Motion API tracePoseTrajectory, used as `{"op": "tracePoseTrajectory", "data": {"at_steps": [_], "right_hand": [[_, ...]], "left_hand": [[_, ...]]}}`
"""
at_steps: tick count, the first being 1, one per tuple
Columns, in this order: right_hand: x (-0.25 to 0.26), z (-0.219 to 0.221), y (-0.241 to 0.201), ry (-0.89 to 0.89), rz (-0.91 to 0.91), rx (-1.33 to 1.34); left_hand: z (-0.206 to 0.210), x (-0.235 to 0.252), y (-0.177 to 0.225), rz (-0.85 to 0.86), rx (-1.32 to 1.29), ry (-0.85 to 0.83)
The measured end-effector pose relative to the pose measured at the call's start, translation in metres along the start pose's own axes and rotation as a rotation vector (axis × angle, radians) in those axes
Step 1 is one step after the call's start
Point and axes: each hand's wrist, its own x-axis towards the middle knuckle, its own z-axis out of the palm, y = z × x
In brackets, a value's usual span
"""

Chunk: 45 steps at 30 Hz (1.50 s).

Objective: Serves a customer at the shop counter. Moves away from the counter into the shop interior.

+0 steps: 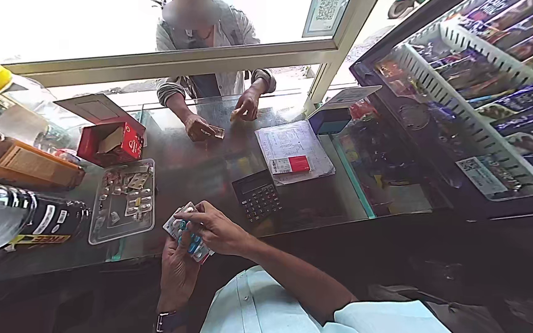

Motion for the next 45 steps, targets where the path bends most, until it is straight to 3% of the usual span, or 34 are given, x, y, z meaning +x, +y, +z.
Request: {"op": "tracePoseTrajectory", "data": {"at_steps": [2, 4, 6, 8, 10, 13, 15, 17, 19, 21, 24, 26, 29, 31, 33, 37, 40, 45], "right_hand": [[-0.009, -0.028, -0.006, 0.063, -0.047, -0.021], [-0.019, -0.086, -0.003, 0.201, -0.021, -0.277], [-0.033, -0.157, 0.016, 0.277, 0.154, -0.645], [-0.044, -0.215, 0.040, 0.194, 0.430, -0.890], [-0.051, -0.244, 0.058, 0.058, 0.614, -0.961], [-0.063, -0.249, 0.077, 0.135, 0.553, -0.880], [-0.076, -0.241, 0.071, 0.408, 0.356, -0.558], [-0.090, -0.223, 0.049, 0.645, 0.044, 0.269], [-0.102, -0.209, 0.034, 0.586, -0.141, 1.126], [-0.108, -0.204, 0.036, 0.484, -0.148, 1.374], [-0.113, -0.203, 0.030, 0.695, 0.009, 1.075], [-0.115, -0.211, 0.030, 0.815, 0.186, 0.617], [-0.116, -0.233, 0.060, 0.811, 0.414, -0.193], [-0.106, -0.245, 0.068, 0.807, 0.402, -0.648], [-0.077, -0.243, 0.057, 0.790, 0.313, -0.697], [0.015, -0.220, 0.048, 0.446, 0.155, -0.276], [0.079, -0.208, 0.072, 0.288, 0.192, -0.232], [0.134, -0.198, 0.101, 0.223, 0.298, -0.410]], "left_hand": [[0.002, -0.002, 0.003, -0.031, -0.003, 0.003], [-0.002, -0.004, 0.008, -0.042, -0.020, -0.027], [-0.007, -0.005, 0.013, -0.035, -0.028, 0.002], [-0.012, -0.005, 0.017, -0.036, -0.028, 0.031], [-0.013, -0.004, 0.017, -0.034, -0.018, 0.044], [-0.012, -0.002, 0.016, -0.033, -0.019, 0.059], [-0.009, -0.002, 0.019, -0.029, -0.030, 0.061], [-0.007, -0.002, 0.022, -0.029, -0.021, 0.056], [-0.006, 0.000, 0.023, -0.031, -0.010, 0.047], [-0.004, 0.002, 0.023, -0.038, -0.007, 0.035], [-0.001, 0.004, 0.022, -0.051, -0.004, 0.036], [0.000, 0.002, 0.022, -0.040, -0.006, 0.068], [-0.001, 0.001, 0.024, -0.046, -0.020, 0.103], [-0.001, 0.002, 0.025, -0.042, -0.041, 0.109], [-0.002, -0.001, 0.027, -0.023, -0.063, 0.115], [-0.005, -0.013, 0.034, 0.047, -0.065, 0.140], [-0.013, -0.028, 0.041, 0.121, -0.052, 0.194], [-0.031, -0.059, 0.043, 0.233, -0.053, 0.324]]}}
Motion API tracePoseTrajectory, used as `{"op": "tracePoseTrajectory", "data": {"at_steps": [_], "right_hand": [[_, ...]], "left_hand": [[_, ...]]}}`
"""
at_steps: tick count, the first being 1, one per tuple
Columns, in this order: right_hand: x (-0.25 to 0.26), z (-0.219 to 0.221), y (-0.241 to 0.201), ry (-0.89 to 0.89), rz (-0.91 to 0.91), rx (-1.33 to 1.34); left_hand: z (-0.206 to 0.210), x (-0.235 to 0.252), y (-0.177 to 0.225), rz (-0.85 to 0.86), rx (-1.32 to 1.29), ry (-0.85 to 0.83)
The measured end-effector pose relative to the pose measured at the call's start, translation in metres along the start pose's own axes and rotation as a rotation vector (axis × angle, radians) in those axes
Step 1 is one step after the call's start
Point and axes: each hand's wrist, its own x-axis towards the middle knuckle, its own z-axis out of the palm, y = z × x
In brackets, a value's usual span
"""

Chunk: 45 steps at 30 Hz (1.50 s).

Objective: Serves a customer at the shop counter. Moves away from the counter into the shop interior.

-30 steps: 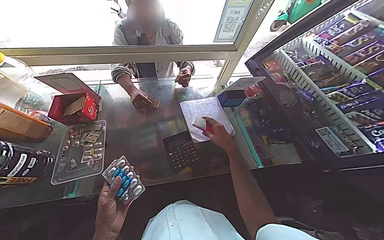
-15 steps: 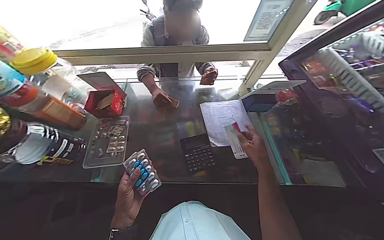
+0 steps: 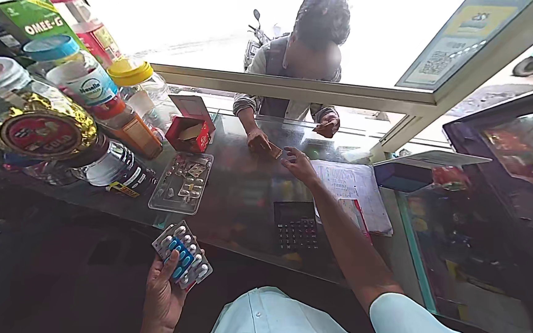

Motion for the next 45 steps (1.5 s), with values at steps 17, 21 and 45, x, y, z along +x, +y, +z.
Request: {"op": "tracePoseTrajectory", "data": {"at_steps": [17, 21, 45], "right_hand": [[-0.003, -0.013, -0.034, 0.087, 0.082, -0.359], [-0.146, -0.042, -0.070, 0.243, -0.156, 0.173], [-0.804, 0.315, 0.041, 2.499, 1.177, 1.047]], "left_hand": [[-0.015, -0.033, -0.014, -0.032, -0.049, 0.080], [0.015, -0.011, -0.018, -0.186, 0.027, -0.206], [0.151, -0.278, -0.208, -1.084, 0.666, -1.929]]}}
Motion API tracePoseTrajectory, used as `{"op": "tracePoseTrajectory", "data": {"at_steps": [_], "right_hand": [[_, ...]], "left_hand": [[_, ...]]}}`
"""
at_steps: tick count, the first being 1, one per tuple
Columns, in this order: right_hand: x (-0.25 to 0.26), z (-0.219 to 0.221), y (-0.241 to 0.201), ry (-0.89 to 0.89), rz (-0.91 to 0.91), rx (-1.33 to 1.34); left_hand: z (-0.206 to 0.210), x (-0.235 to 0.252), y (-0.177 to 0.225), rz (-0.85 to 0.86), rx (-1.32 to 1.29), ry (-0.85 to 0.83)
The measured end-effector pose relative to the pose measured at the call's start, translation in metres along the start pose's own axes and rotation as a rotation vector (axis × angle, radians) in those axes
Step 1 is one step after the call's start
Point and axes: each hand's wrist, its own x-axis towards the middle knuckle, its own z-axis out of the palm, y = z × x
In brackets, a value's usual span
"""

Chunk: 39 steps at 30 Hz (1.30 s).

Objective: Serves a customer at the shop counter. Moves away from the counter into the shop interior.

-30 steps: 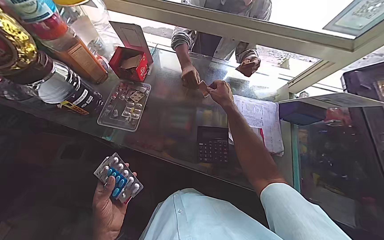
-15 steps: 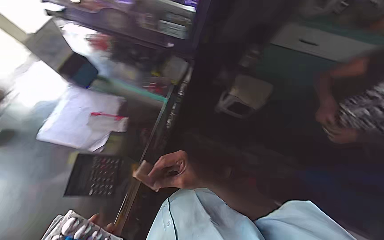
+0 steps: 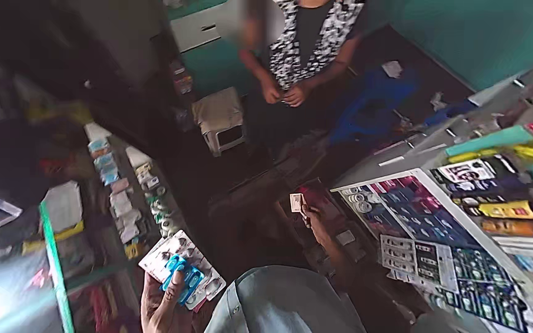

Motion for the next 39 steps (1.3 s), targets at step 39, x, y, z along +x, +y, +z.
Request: {"op": "tracePoseTrajectory", "data": {"at_steps": [39], "right_hand": [[0.467, -0.433, -0.318, 1.243, -0.140, -0.094]], "left_hand": [[0.751, 0.398, -0.271, -0.322, 0.549, -0.930]]}}
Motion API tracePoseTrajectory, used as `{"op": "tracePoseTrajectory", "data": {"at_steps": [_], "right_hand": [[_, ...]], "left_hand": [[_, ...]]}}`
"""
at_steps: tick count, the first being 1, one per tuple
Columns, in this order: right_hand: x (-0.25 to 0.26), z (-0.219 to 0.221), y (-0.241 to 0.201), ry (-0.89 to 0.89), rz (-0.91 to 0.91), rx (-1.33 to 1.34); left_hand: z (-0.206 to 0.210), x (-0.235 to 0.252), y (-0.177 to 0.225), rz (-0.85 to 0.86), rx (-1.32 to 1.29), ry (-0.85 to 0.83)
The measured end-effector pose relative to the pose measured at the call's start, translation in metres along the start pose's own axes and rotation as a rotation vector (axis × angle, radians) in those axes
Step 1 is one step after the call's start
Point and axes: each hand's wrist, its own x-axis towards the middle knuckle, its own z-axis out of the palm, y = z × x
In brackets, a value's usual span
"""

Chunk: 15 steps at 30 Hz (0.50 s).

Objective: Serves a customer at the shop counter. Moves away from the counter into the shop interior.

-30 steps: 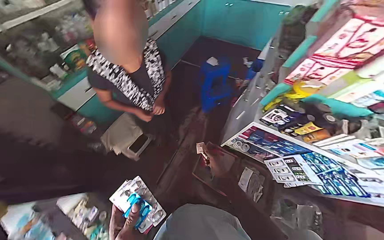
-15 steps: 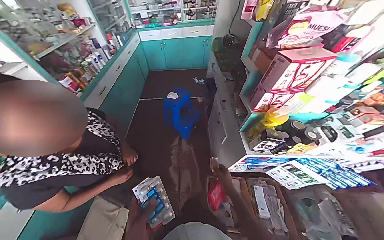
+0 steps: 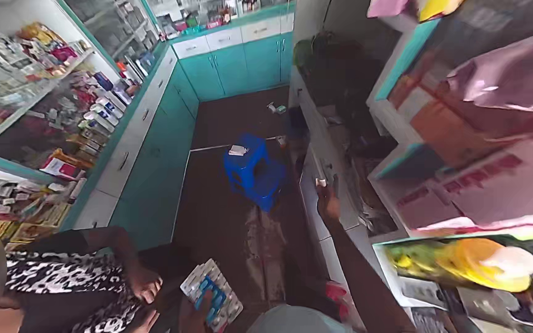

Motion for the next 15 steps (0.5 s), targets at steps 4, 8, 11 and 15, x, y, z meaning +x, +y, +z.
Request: {"op": "tracePoseTrajectory", "data": {"at_steps": [4, 8, 11, 15], "right_hand": [[0.083, 0.042, 0.029, -0.151, 0.133, -0.165], [0.115, 0.064, 0.065, -0.278, 0.224, -0.204], [0.119, 0.072, 0.047, -0.261, 0.332, -0.182], [0.109, 0.085, 0.023, -0.369, 0.387, -0.137]], "left_hand": [[0.054, 0.056, 0.010, -0.048, 0.087, 0.042], [0.093, 0.098, -0.011, -0.206, -0.011, 0.097], [0.105, 0.124, -0.065, -0.273, -0.068, -0.004], [0.132, 0.151, -0.116, -0.510, -0.055, -0.195]]}}
